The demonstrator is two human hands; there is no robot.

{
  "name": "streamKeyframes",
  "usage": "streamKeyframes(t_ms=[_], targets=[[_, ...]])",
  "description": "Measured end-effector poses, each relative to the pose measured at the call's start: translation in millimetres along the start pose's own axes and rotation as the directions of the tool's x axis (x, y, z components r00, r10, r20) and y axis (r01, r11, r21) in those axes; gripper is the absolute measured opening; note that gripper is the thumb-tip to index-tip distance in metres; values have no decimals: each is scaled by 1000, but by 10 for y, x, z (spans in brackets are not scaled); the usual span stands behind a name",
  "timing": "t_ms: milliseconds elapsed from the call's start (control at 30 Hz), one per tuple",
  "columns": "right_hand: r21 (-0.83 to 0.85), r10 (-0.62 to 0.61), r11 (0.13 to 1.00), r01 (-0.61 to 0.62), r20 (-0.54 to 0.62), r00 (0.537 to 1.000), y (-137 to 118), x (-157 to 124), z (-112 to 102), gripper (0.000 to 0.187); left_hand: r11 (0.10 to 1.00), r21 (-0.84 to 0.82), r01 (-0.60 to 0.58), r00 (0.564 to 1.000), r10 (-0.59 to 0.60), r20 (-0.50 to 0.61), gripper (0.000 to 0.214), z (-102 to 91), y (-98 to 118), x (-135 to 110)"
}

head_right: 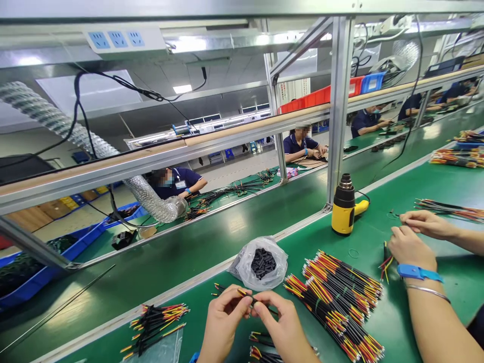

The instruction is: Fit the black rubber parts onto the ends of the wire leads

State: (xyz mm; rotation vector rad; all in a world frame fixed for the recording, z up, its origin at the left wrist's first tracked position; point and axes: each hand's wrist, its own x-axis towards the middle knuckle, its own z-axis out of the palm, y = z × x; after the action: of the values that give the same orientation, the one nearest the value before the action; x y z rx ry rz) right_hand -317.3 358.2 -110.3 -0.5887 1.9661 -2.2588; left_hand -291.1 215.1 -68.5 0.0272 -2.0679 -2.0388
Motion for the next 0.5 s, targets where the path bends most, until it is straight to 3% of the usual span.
streamKeyframes(t_ms=[200, 367, 500], targets=[[-79, 31, 996, -30, 2, 1000, 32, 74, 13, 47, 997, -47, 59, 997, -61, -46, 30, -73, -146, 132], [-31, 79, 997, -76, 98, 992, 78, 152, -31, 55, 993, -89, 76, 986, -88, -139, 43, -34, -244, 190], [-97, 67, 993, -61, 60, 996, 114, 171, -93, 56, 977, -165, 132, 973, -159, -164, 56, 9, -435, 265]])
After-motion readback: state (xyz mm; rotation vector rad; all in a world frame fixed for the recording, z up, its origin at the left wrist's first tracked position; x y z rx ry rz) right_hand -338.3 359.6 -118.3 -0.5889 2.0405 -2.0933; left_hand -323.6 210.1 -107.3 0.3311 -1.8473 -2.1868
